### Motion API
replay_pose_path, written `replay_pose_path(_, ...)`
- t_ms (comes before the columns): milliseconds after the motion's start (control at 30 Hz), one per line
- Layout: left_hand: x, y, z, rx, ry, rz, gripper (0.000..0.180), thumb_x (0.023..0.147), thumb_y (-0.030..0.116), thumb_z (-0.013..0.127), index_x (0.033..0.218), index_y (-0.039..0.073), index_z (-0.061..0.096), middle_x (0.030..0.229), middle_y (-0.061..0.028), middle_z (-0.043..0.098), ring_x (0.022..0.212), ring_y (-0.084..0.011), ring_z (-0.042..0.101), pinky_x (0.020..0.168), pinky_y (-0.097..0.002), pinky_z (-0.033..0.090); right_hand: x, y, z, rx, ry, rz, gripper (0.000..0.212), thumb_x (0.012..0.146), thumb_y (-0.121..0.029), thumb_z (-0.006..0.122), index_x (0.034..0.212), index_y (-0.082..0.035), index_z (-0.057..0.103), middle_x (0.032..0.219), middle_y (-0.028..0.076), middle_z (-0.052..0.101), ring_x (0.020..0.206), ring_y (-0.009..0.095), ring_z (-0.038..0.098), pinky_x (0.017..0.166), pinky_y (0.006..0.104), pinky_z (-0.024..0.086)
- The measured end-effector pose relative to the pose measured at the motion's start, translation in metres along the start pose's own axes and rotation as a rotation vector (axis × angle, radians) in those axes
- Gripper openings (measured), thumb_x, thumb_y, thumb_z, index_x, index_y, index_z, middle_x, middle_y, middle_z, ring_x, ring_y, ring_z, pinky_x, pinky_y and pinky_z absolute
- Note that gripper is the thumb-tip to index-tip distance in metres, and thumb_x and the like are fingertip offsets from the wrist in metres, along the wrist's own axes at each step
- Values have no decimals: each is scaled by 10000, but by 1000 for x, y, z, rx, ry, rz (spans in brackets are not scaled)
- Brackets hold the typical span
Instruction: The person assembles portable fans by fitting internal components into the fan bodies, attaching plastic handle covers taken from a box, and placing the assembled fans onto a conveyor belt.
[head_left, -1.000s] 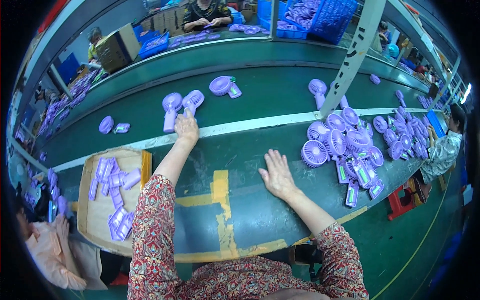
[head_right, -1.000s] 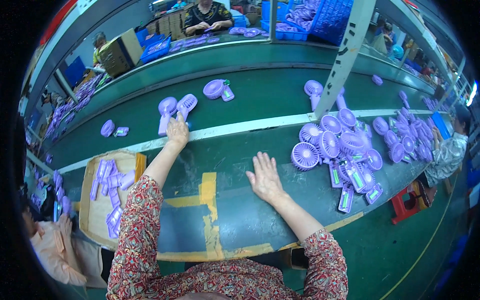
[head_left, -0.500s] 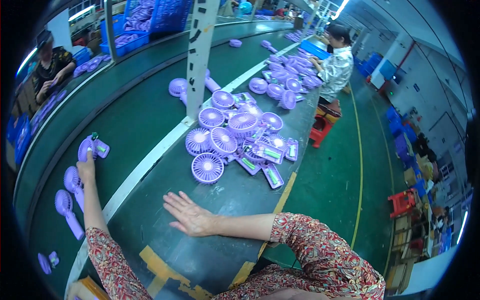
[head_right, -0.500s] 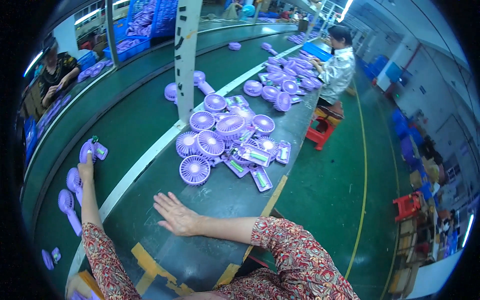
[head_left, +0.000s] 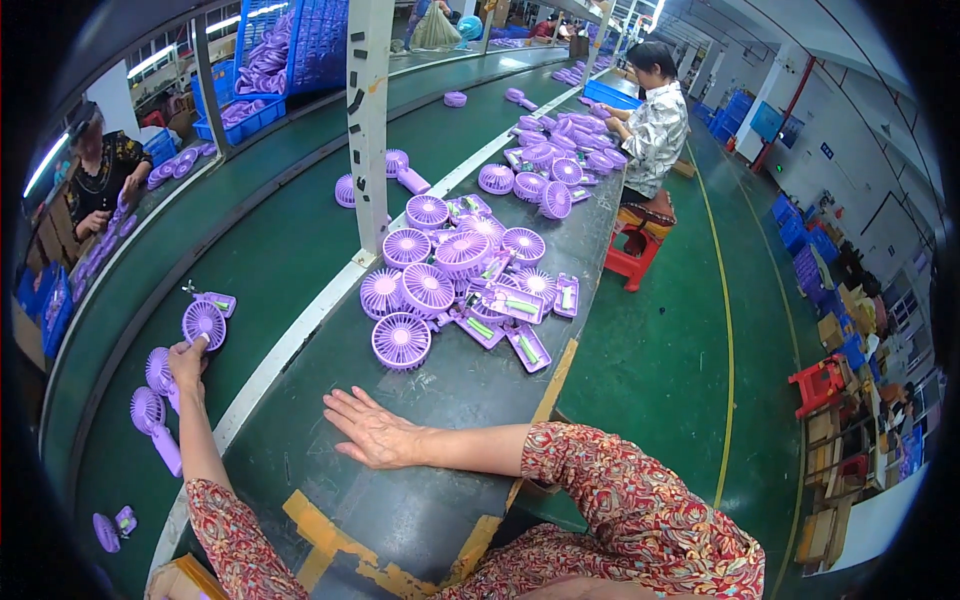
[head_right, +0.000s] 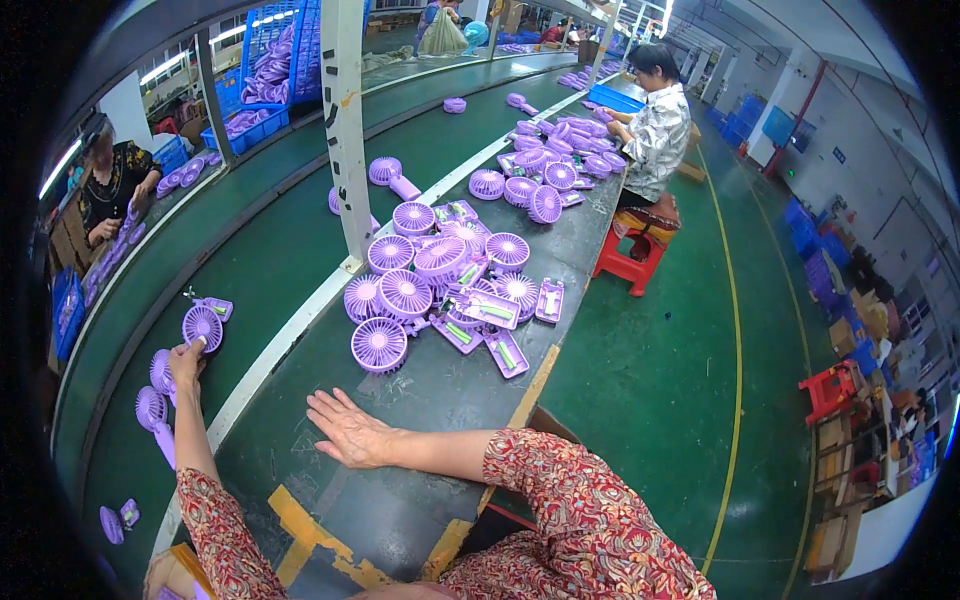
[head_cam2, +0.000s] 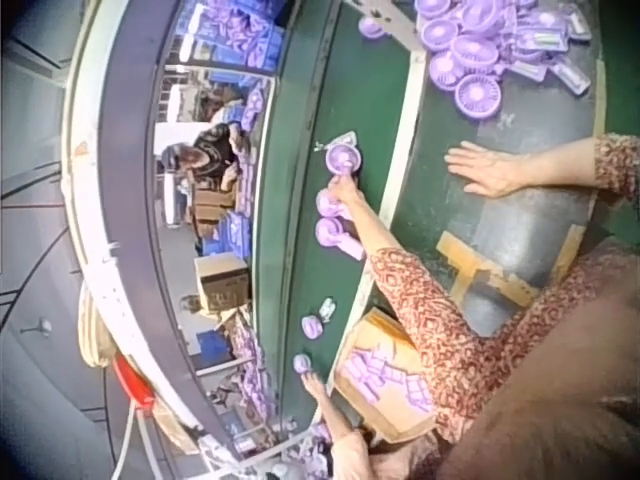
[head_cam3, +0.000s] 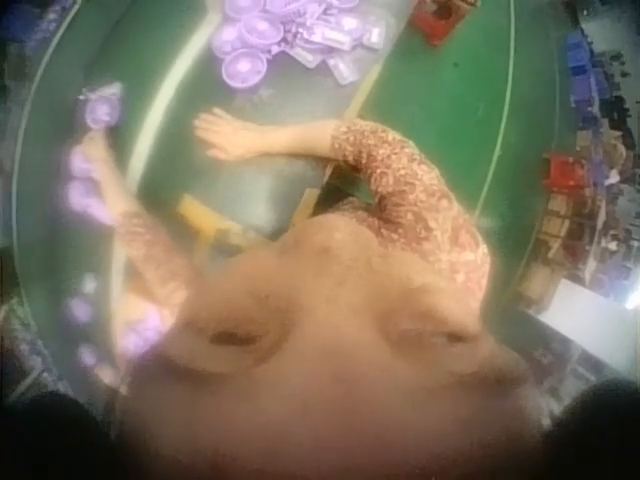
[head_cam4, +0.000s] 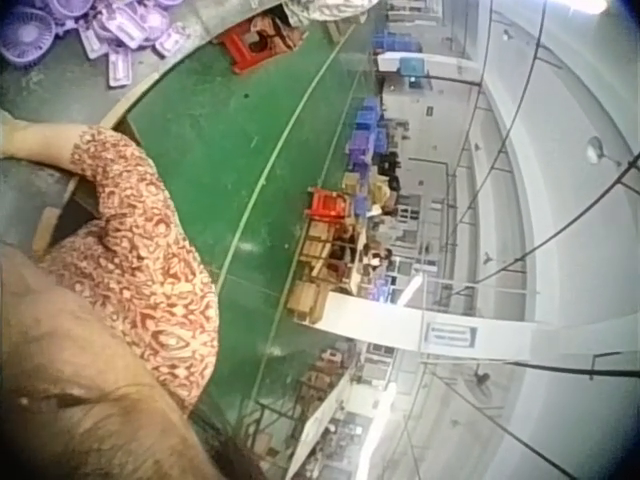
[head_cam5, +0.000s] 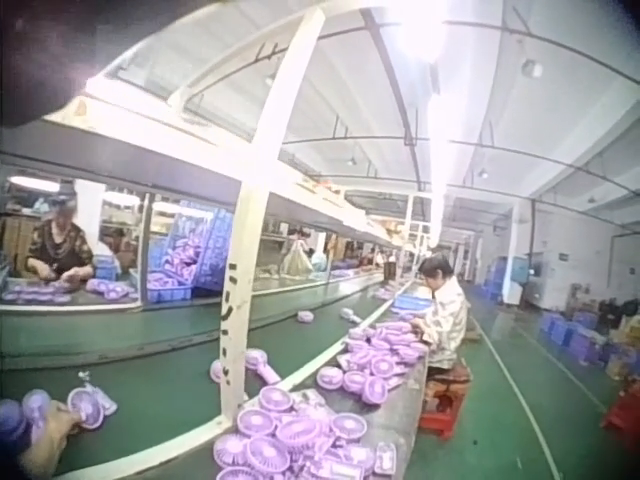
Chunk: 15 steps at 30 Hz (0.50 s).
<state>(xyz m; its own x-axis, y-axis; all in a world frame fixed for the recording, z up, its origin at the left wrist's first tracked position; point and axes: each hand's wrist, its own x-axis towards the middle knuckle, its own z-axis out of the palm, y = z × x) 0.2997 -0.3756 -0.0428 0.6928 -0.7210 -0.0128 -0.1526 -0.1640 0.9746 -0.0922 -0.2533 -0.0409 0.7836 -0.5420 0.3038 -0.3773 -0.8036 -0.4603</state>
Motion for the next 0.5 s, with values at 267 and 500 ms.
replay_pose_path(267, -125, 75, -8, -328, -190, 35, 191, 808, 283, 619, 829, 98, 579, 716, 19, 545, 651, -97, 564, 599, -243, 492, -9, 9, 6, -29, 86, -8, 551, 888, -288, 521, 1283, 72, 389, 1383, 253, 325, 1334, 367, 258, 1110, 475, 163)
replay_pose_path(500, -264, 104, -41, -424, -293, 55, 203, 810, 157, 520, 984, 64, 566, 836, 23, 566, 667, -54, 537, 604, -214, 474, -10, 0, -17, 298, 408, 100, 686, 879, -363, 538, 1355, 47, 263, 1392, 267, 298, 1314, 375, 288, 1092, 403, 250)
